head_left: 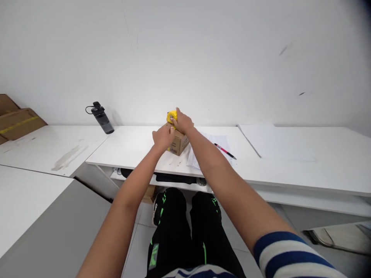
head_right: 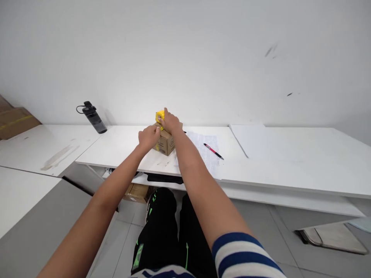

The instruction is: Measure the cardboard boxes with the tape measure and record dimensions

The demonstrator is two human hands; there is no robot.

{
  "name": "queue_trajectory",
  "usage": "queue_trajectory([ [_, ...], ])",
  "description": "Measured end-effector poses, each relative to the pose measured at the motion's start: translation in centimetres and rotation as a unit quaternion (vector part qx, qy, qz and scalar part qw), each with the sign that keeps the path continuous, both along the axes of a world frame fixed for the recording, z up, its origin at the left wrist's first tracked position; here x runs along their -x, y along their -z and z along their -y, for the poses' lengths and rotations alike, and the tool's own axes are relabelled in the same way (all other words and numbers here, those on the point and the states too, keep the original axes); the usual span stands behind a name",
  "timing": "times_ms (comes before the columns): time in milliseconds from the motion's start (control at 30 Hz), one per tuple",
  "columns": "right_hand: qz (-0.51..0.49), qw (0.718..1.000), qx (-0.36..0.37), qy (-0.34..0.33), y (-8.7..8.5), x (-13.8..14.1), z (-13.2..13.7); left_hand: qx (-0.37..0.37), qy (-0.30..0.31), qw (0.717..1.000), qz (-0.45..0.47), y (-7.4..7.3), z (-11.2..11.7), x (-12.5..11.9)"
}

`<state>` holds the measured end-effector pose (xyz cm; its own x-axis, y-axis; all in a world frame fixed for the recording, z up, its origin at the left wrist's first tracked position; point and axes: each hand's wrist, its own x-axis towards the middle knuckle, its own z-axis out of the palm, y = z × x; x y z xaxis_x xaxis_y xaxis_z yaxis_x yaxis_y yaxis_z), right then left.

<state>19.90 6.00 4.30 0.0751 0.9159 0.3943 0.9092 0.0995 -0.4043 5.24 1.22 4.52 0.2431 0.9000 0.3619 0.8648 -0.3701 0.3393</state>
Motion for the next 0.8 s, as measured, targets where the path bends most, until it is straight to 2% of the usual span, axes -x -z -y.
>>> queue_trajectory([
  [100,0.021,1.0,-0.002,-0.015,-0.4,0.1,0.3,0.046,-0.062,0.988,0.135,-1.0,-3.8,-0.3],
  [167,0.029,0.999,-0.001,-0.028,-0.6,0.0,0.3,0.093,-0.121,0.959,0.238,-1.2,-6.4,-0.6],
  [200,0.03,0.999,-0.005,-0.035,-0.7,0.0,0.2,0.107,-0.135,0.95,0.261,-1.1,-7.6,-0.8],
  [267,0.031,0.998,-0.02,-0.048,-0.7,0.0,0.0,0.119,-0.134,0.943,0.281,-0.4,-9.5,-0.8],
  [333,0.035,0.997,-0.025,-0.062,-0.8,0.1,-0.3,0.138,-0.106,0.938,0.301,0.6,-10.7,-0.6],
  [467,0.034,0.997,-0.001,-0.071,-0.9,0.2,-0.9,0.147,-0.021,0.942,0.302,2.2,-11.5,0.2],
  [600,0.023,0.997,0.01,-0.069,-0.8,0.3,-1.1,0.094,0.026,0.953,0.288,2.4,-11.1,0.3],
  [800,0.017,0.997,0.004,-0.074,-0.5,0.1,-0.9,0.132,0.016,0.952,0.274,2.1,-10.8,0.2],
])
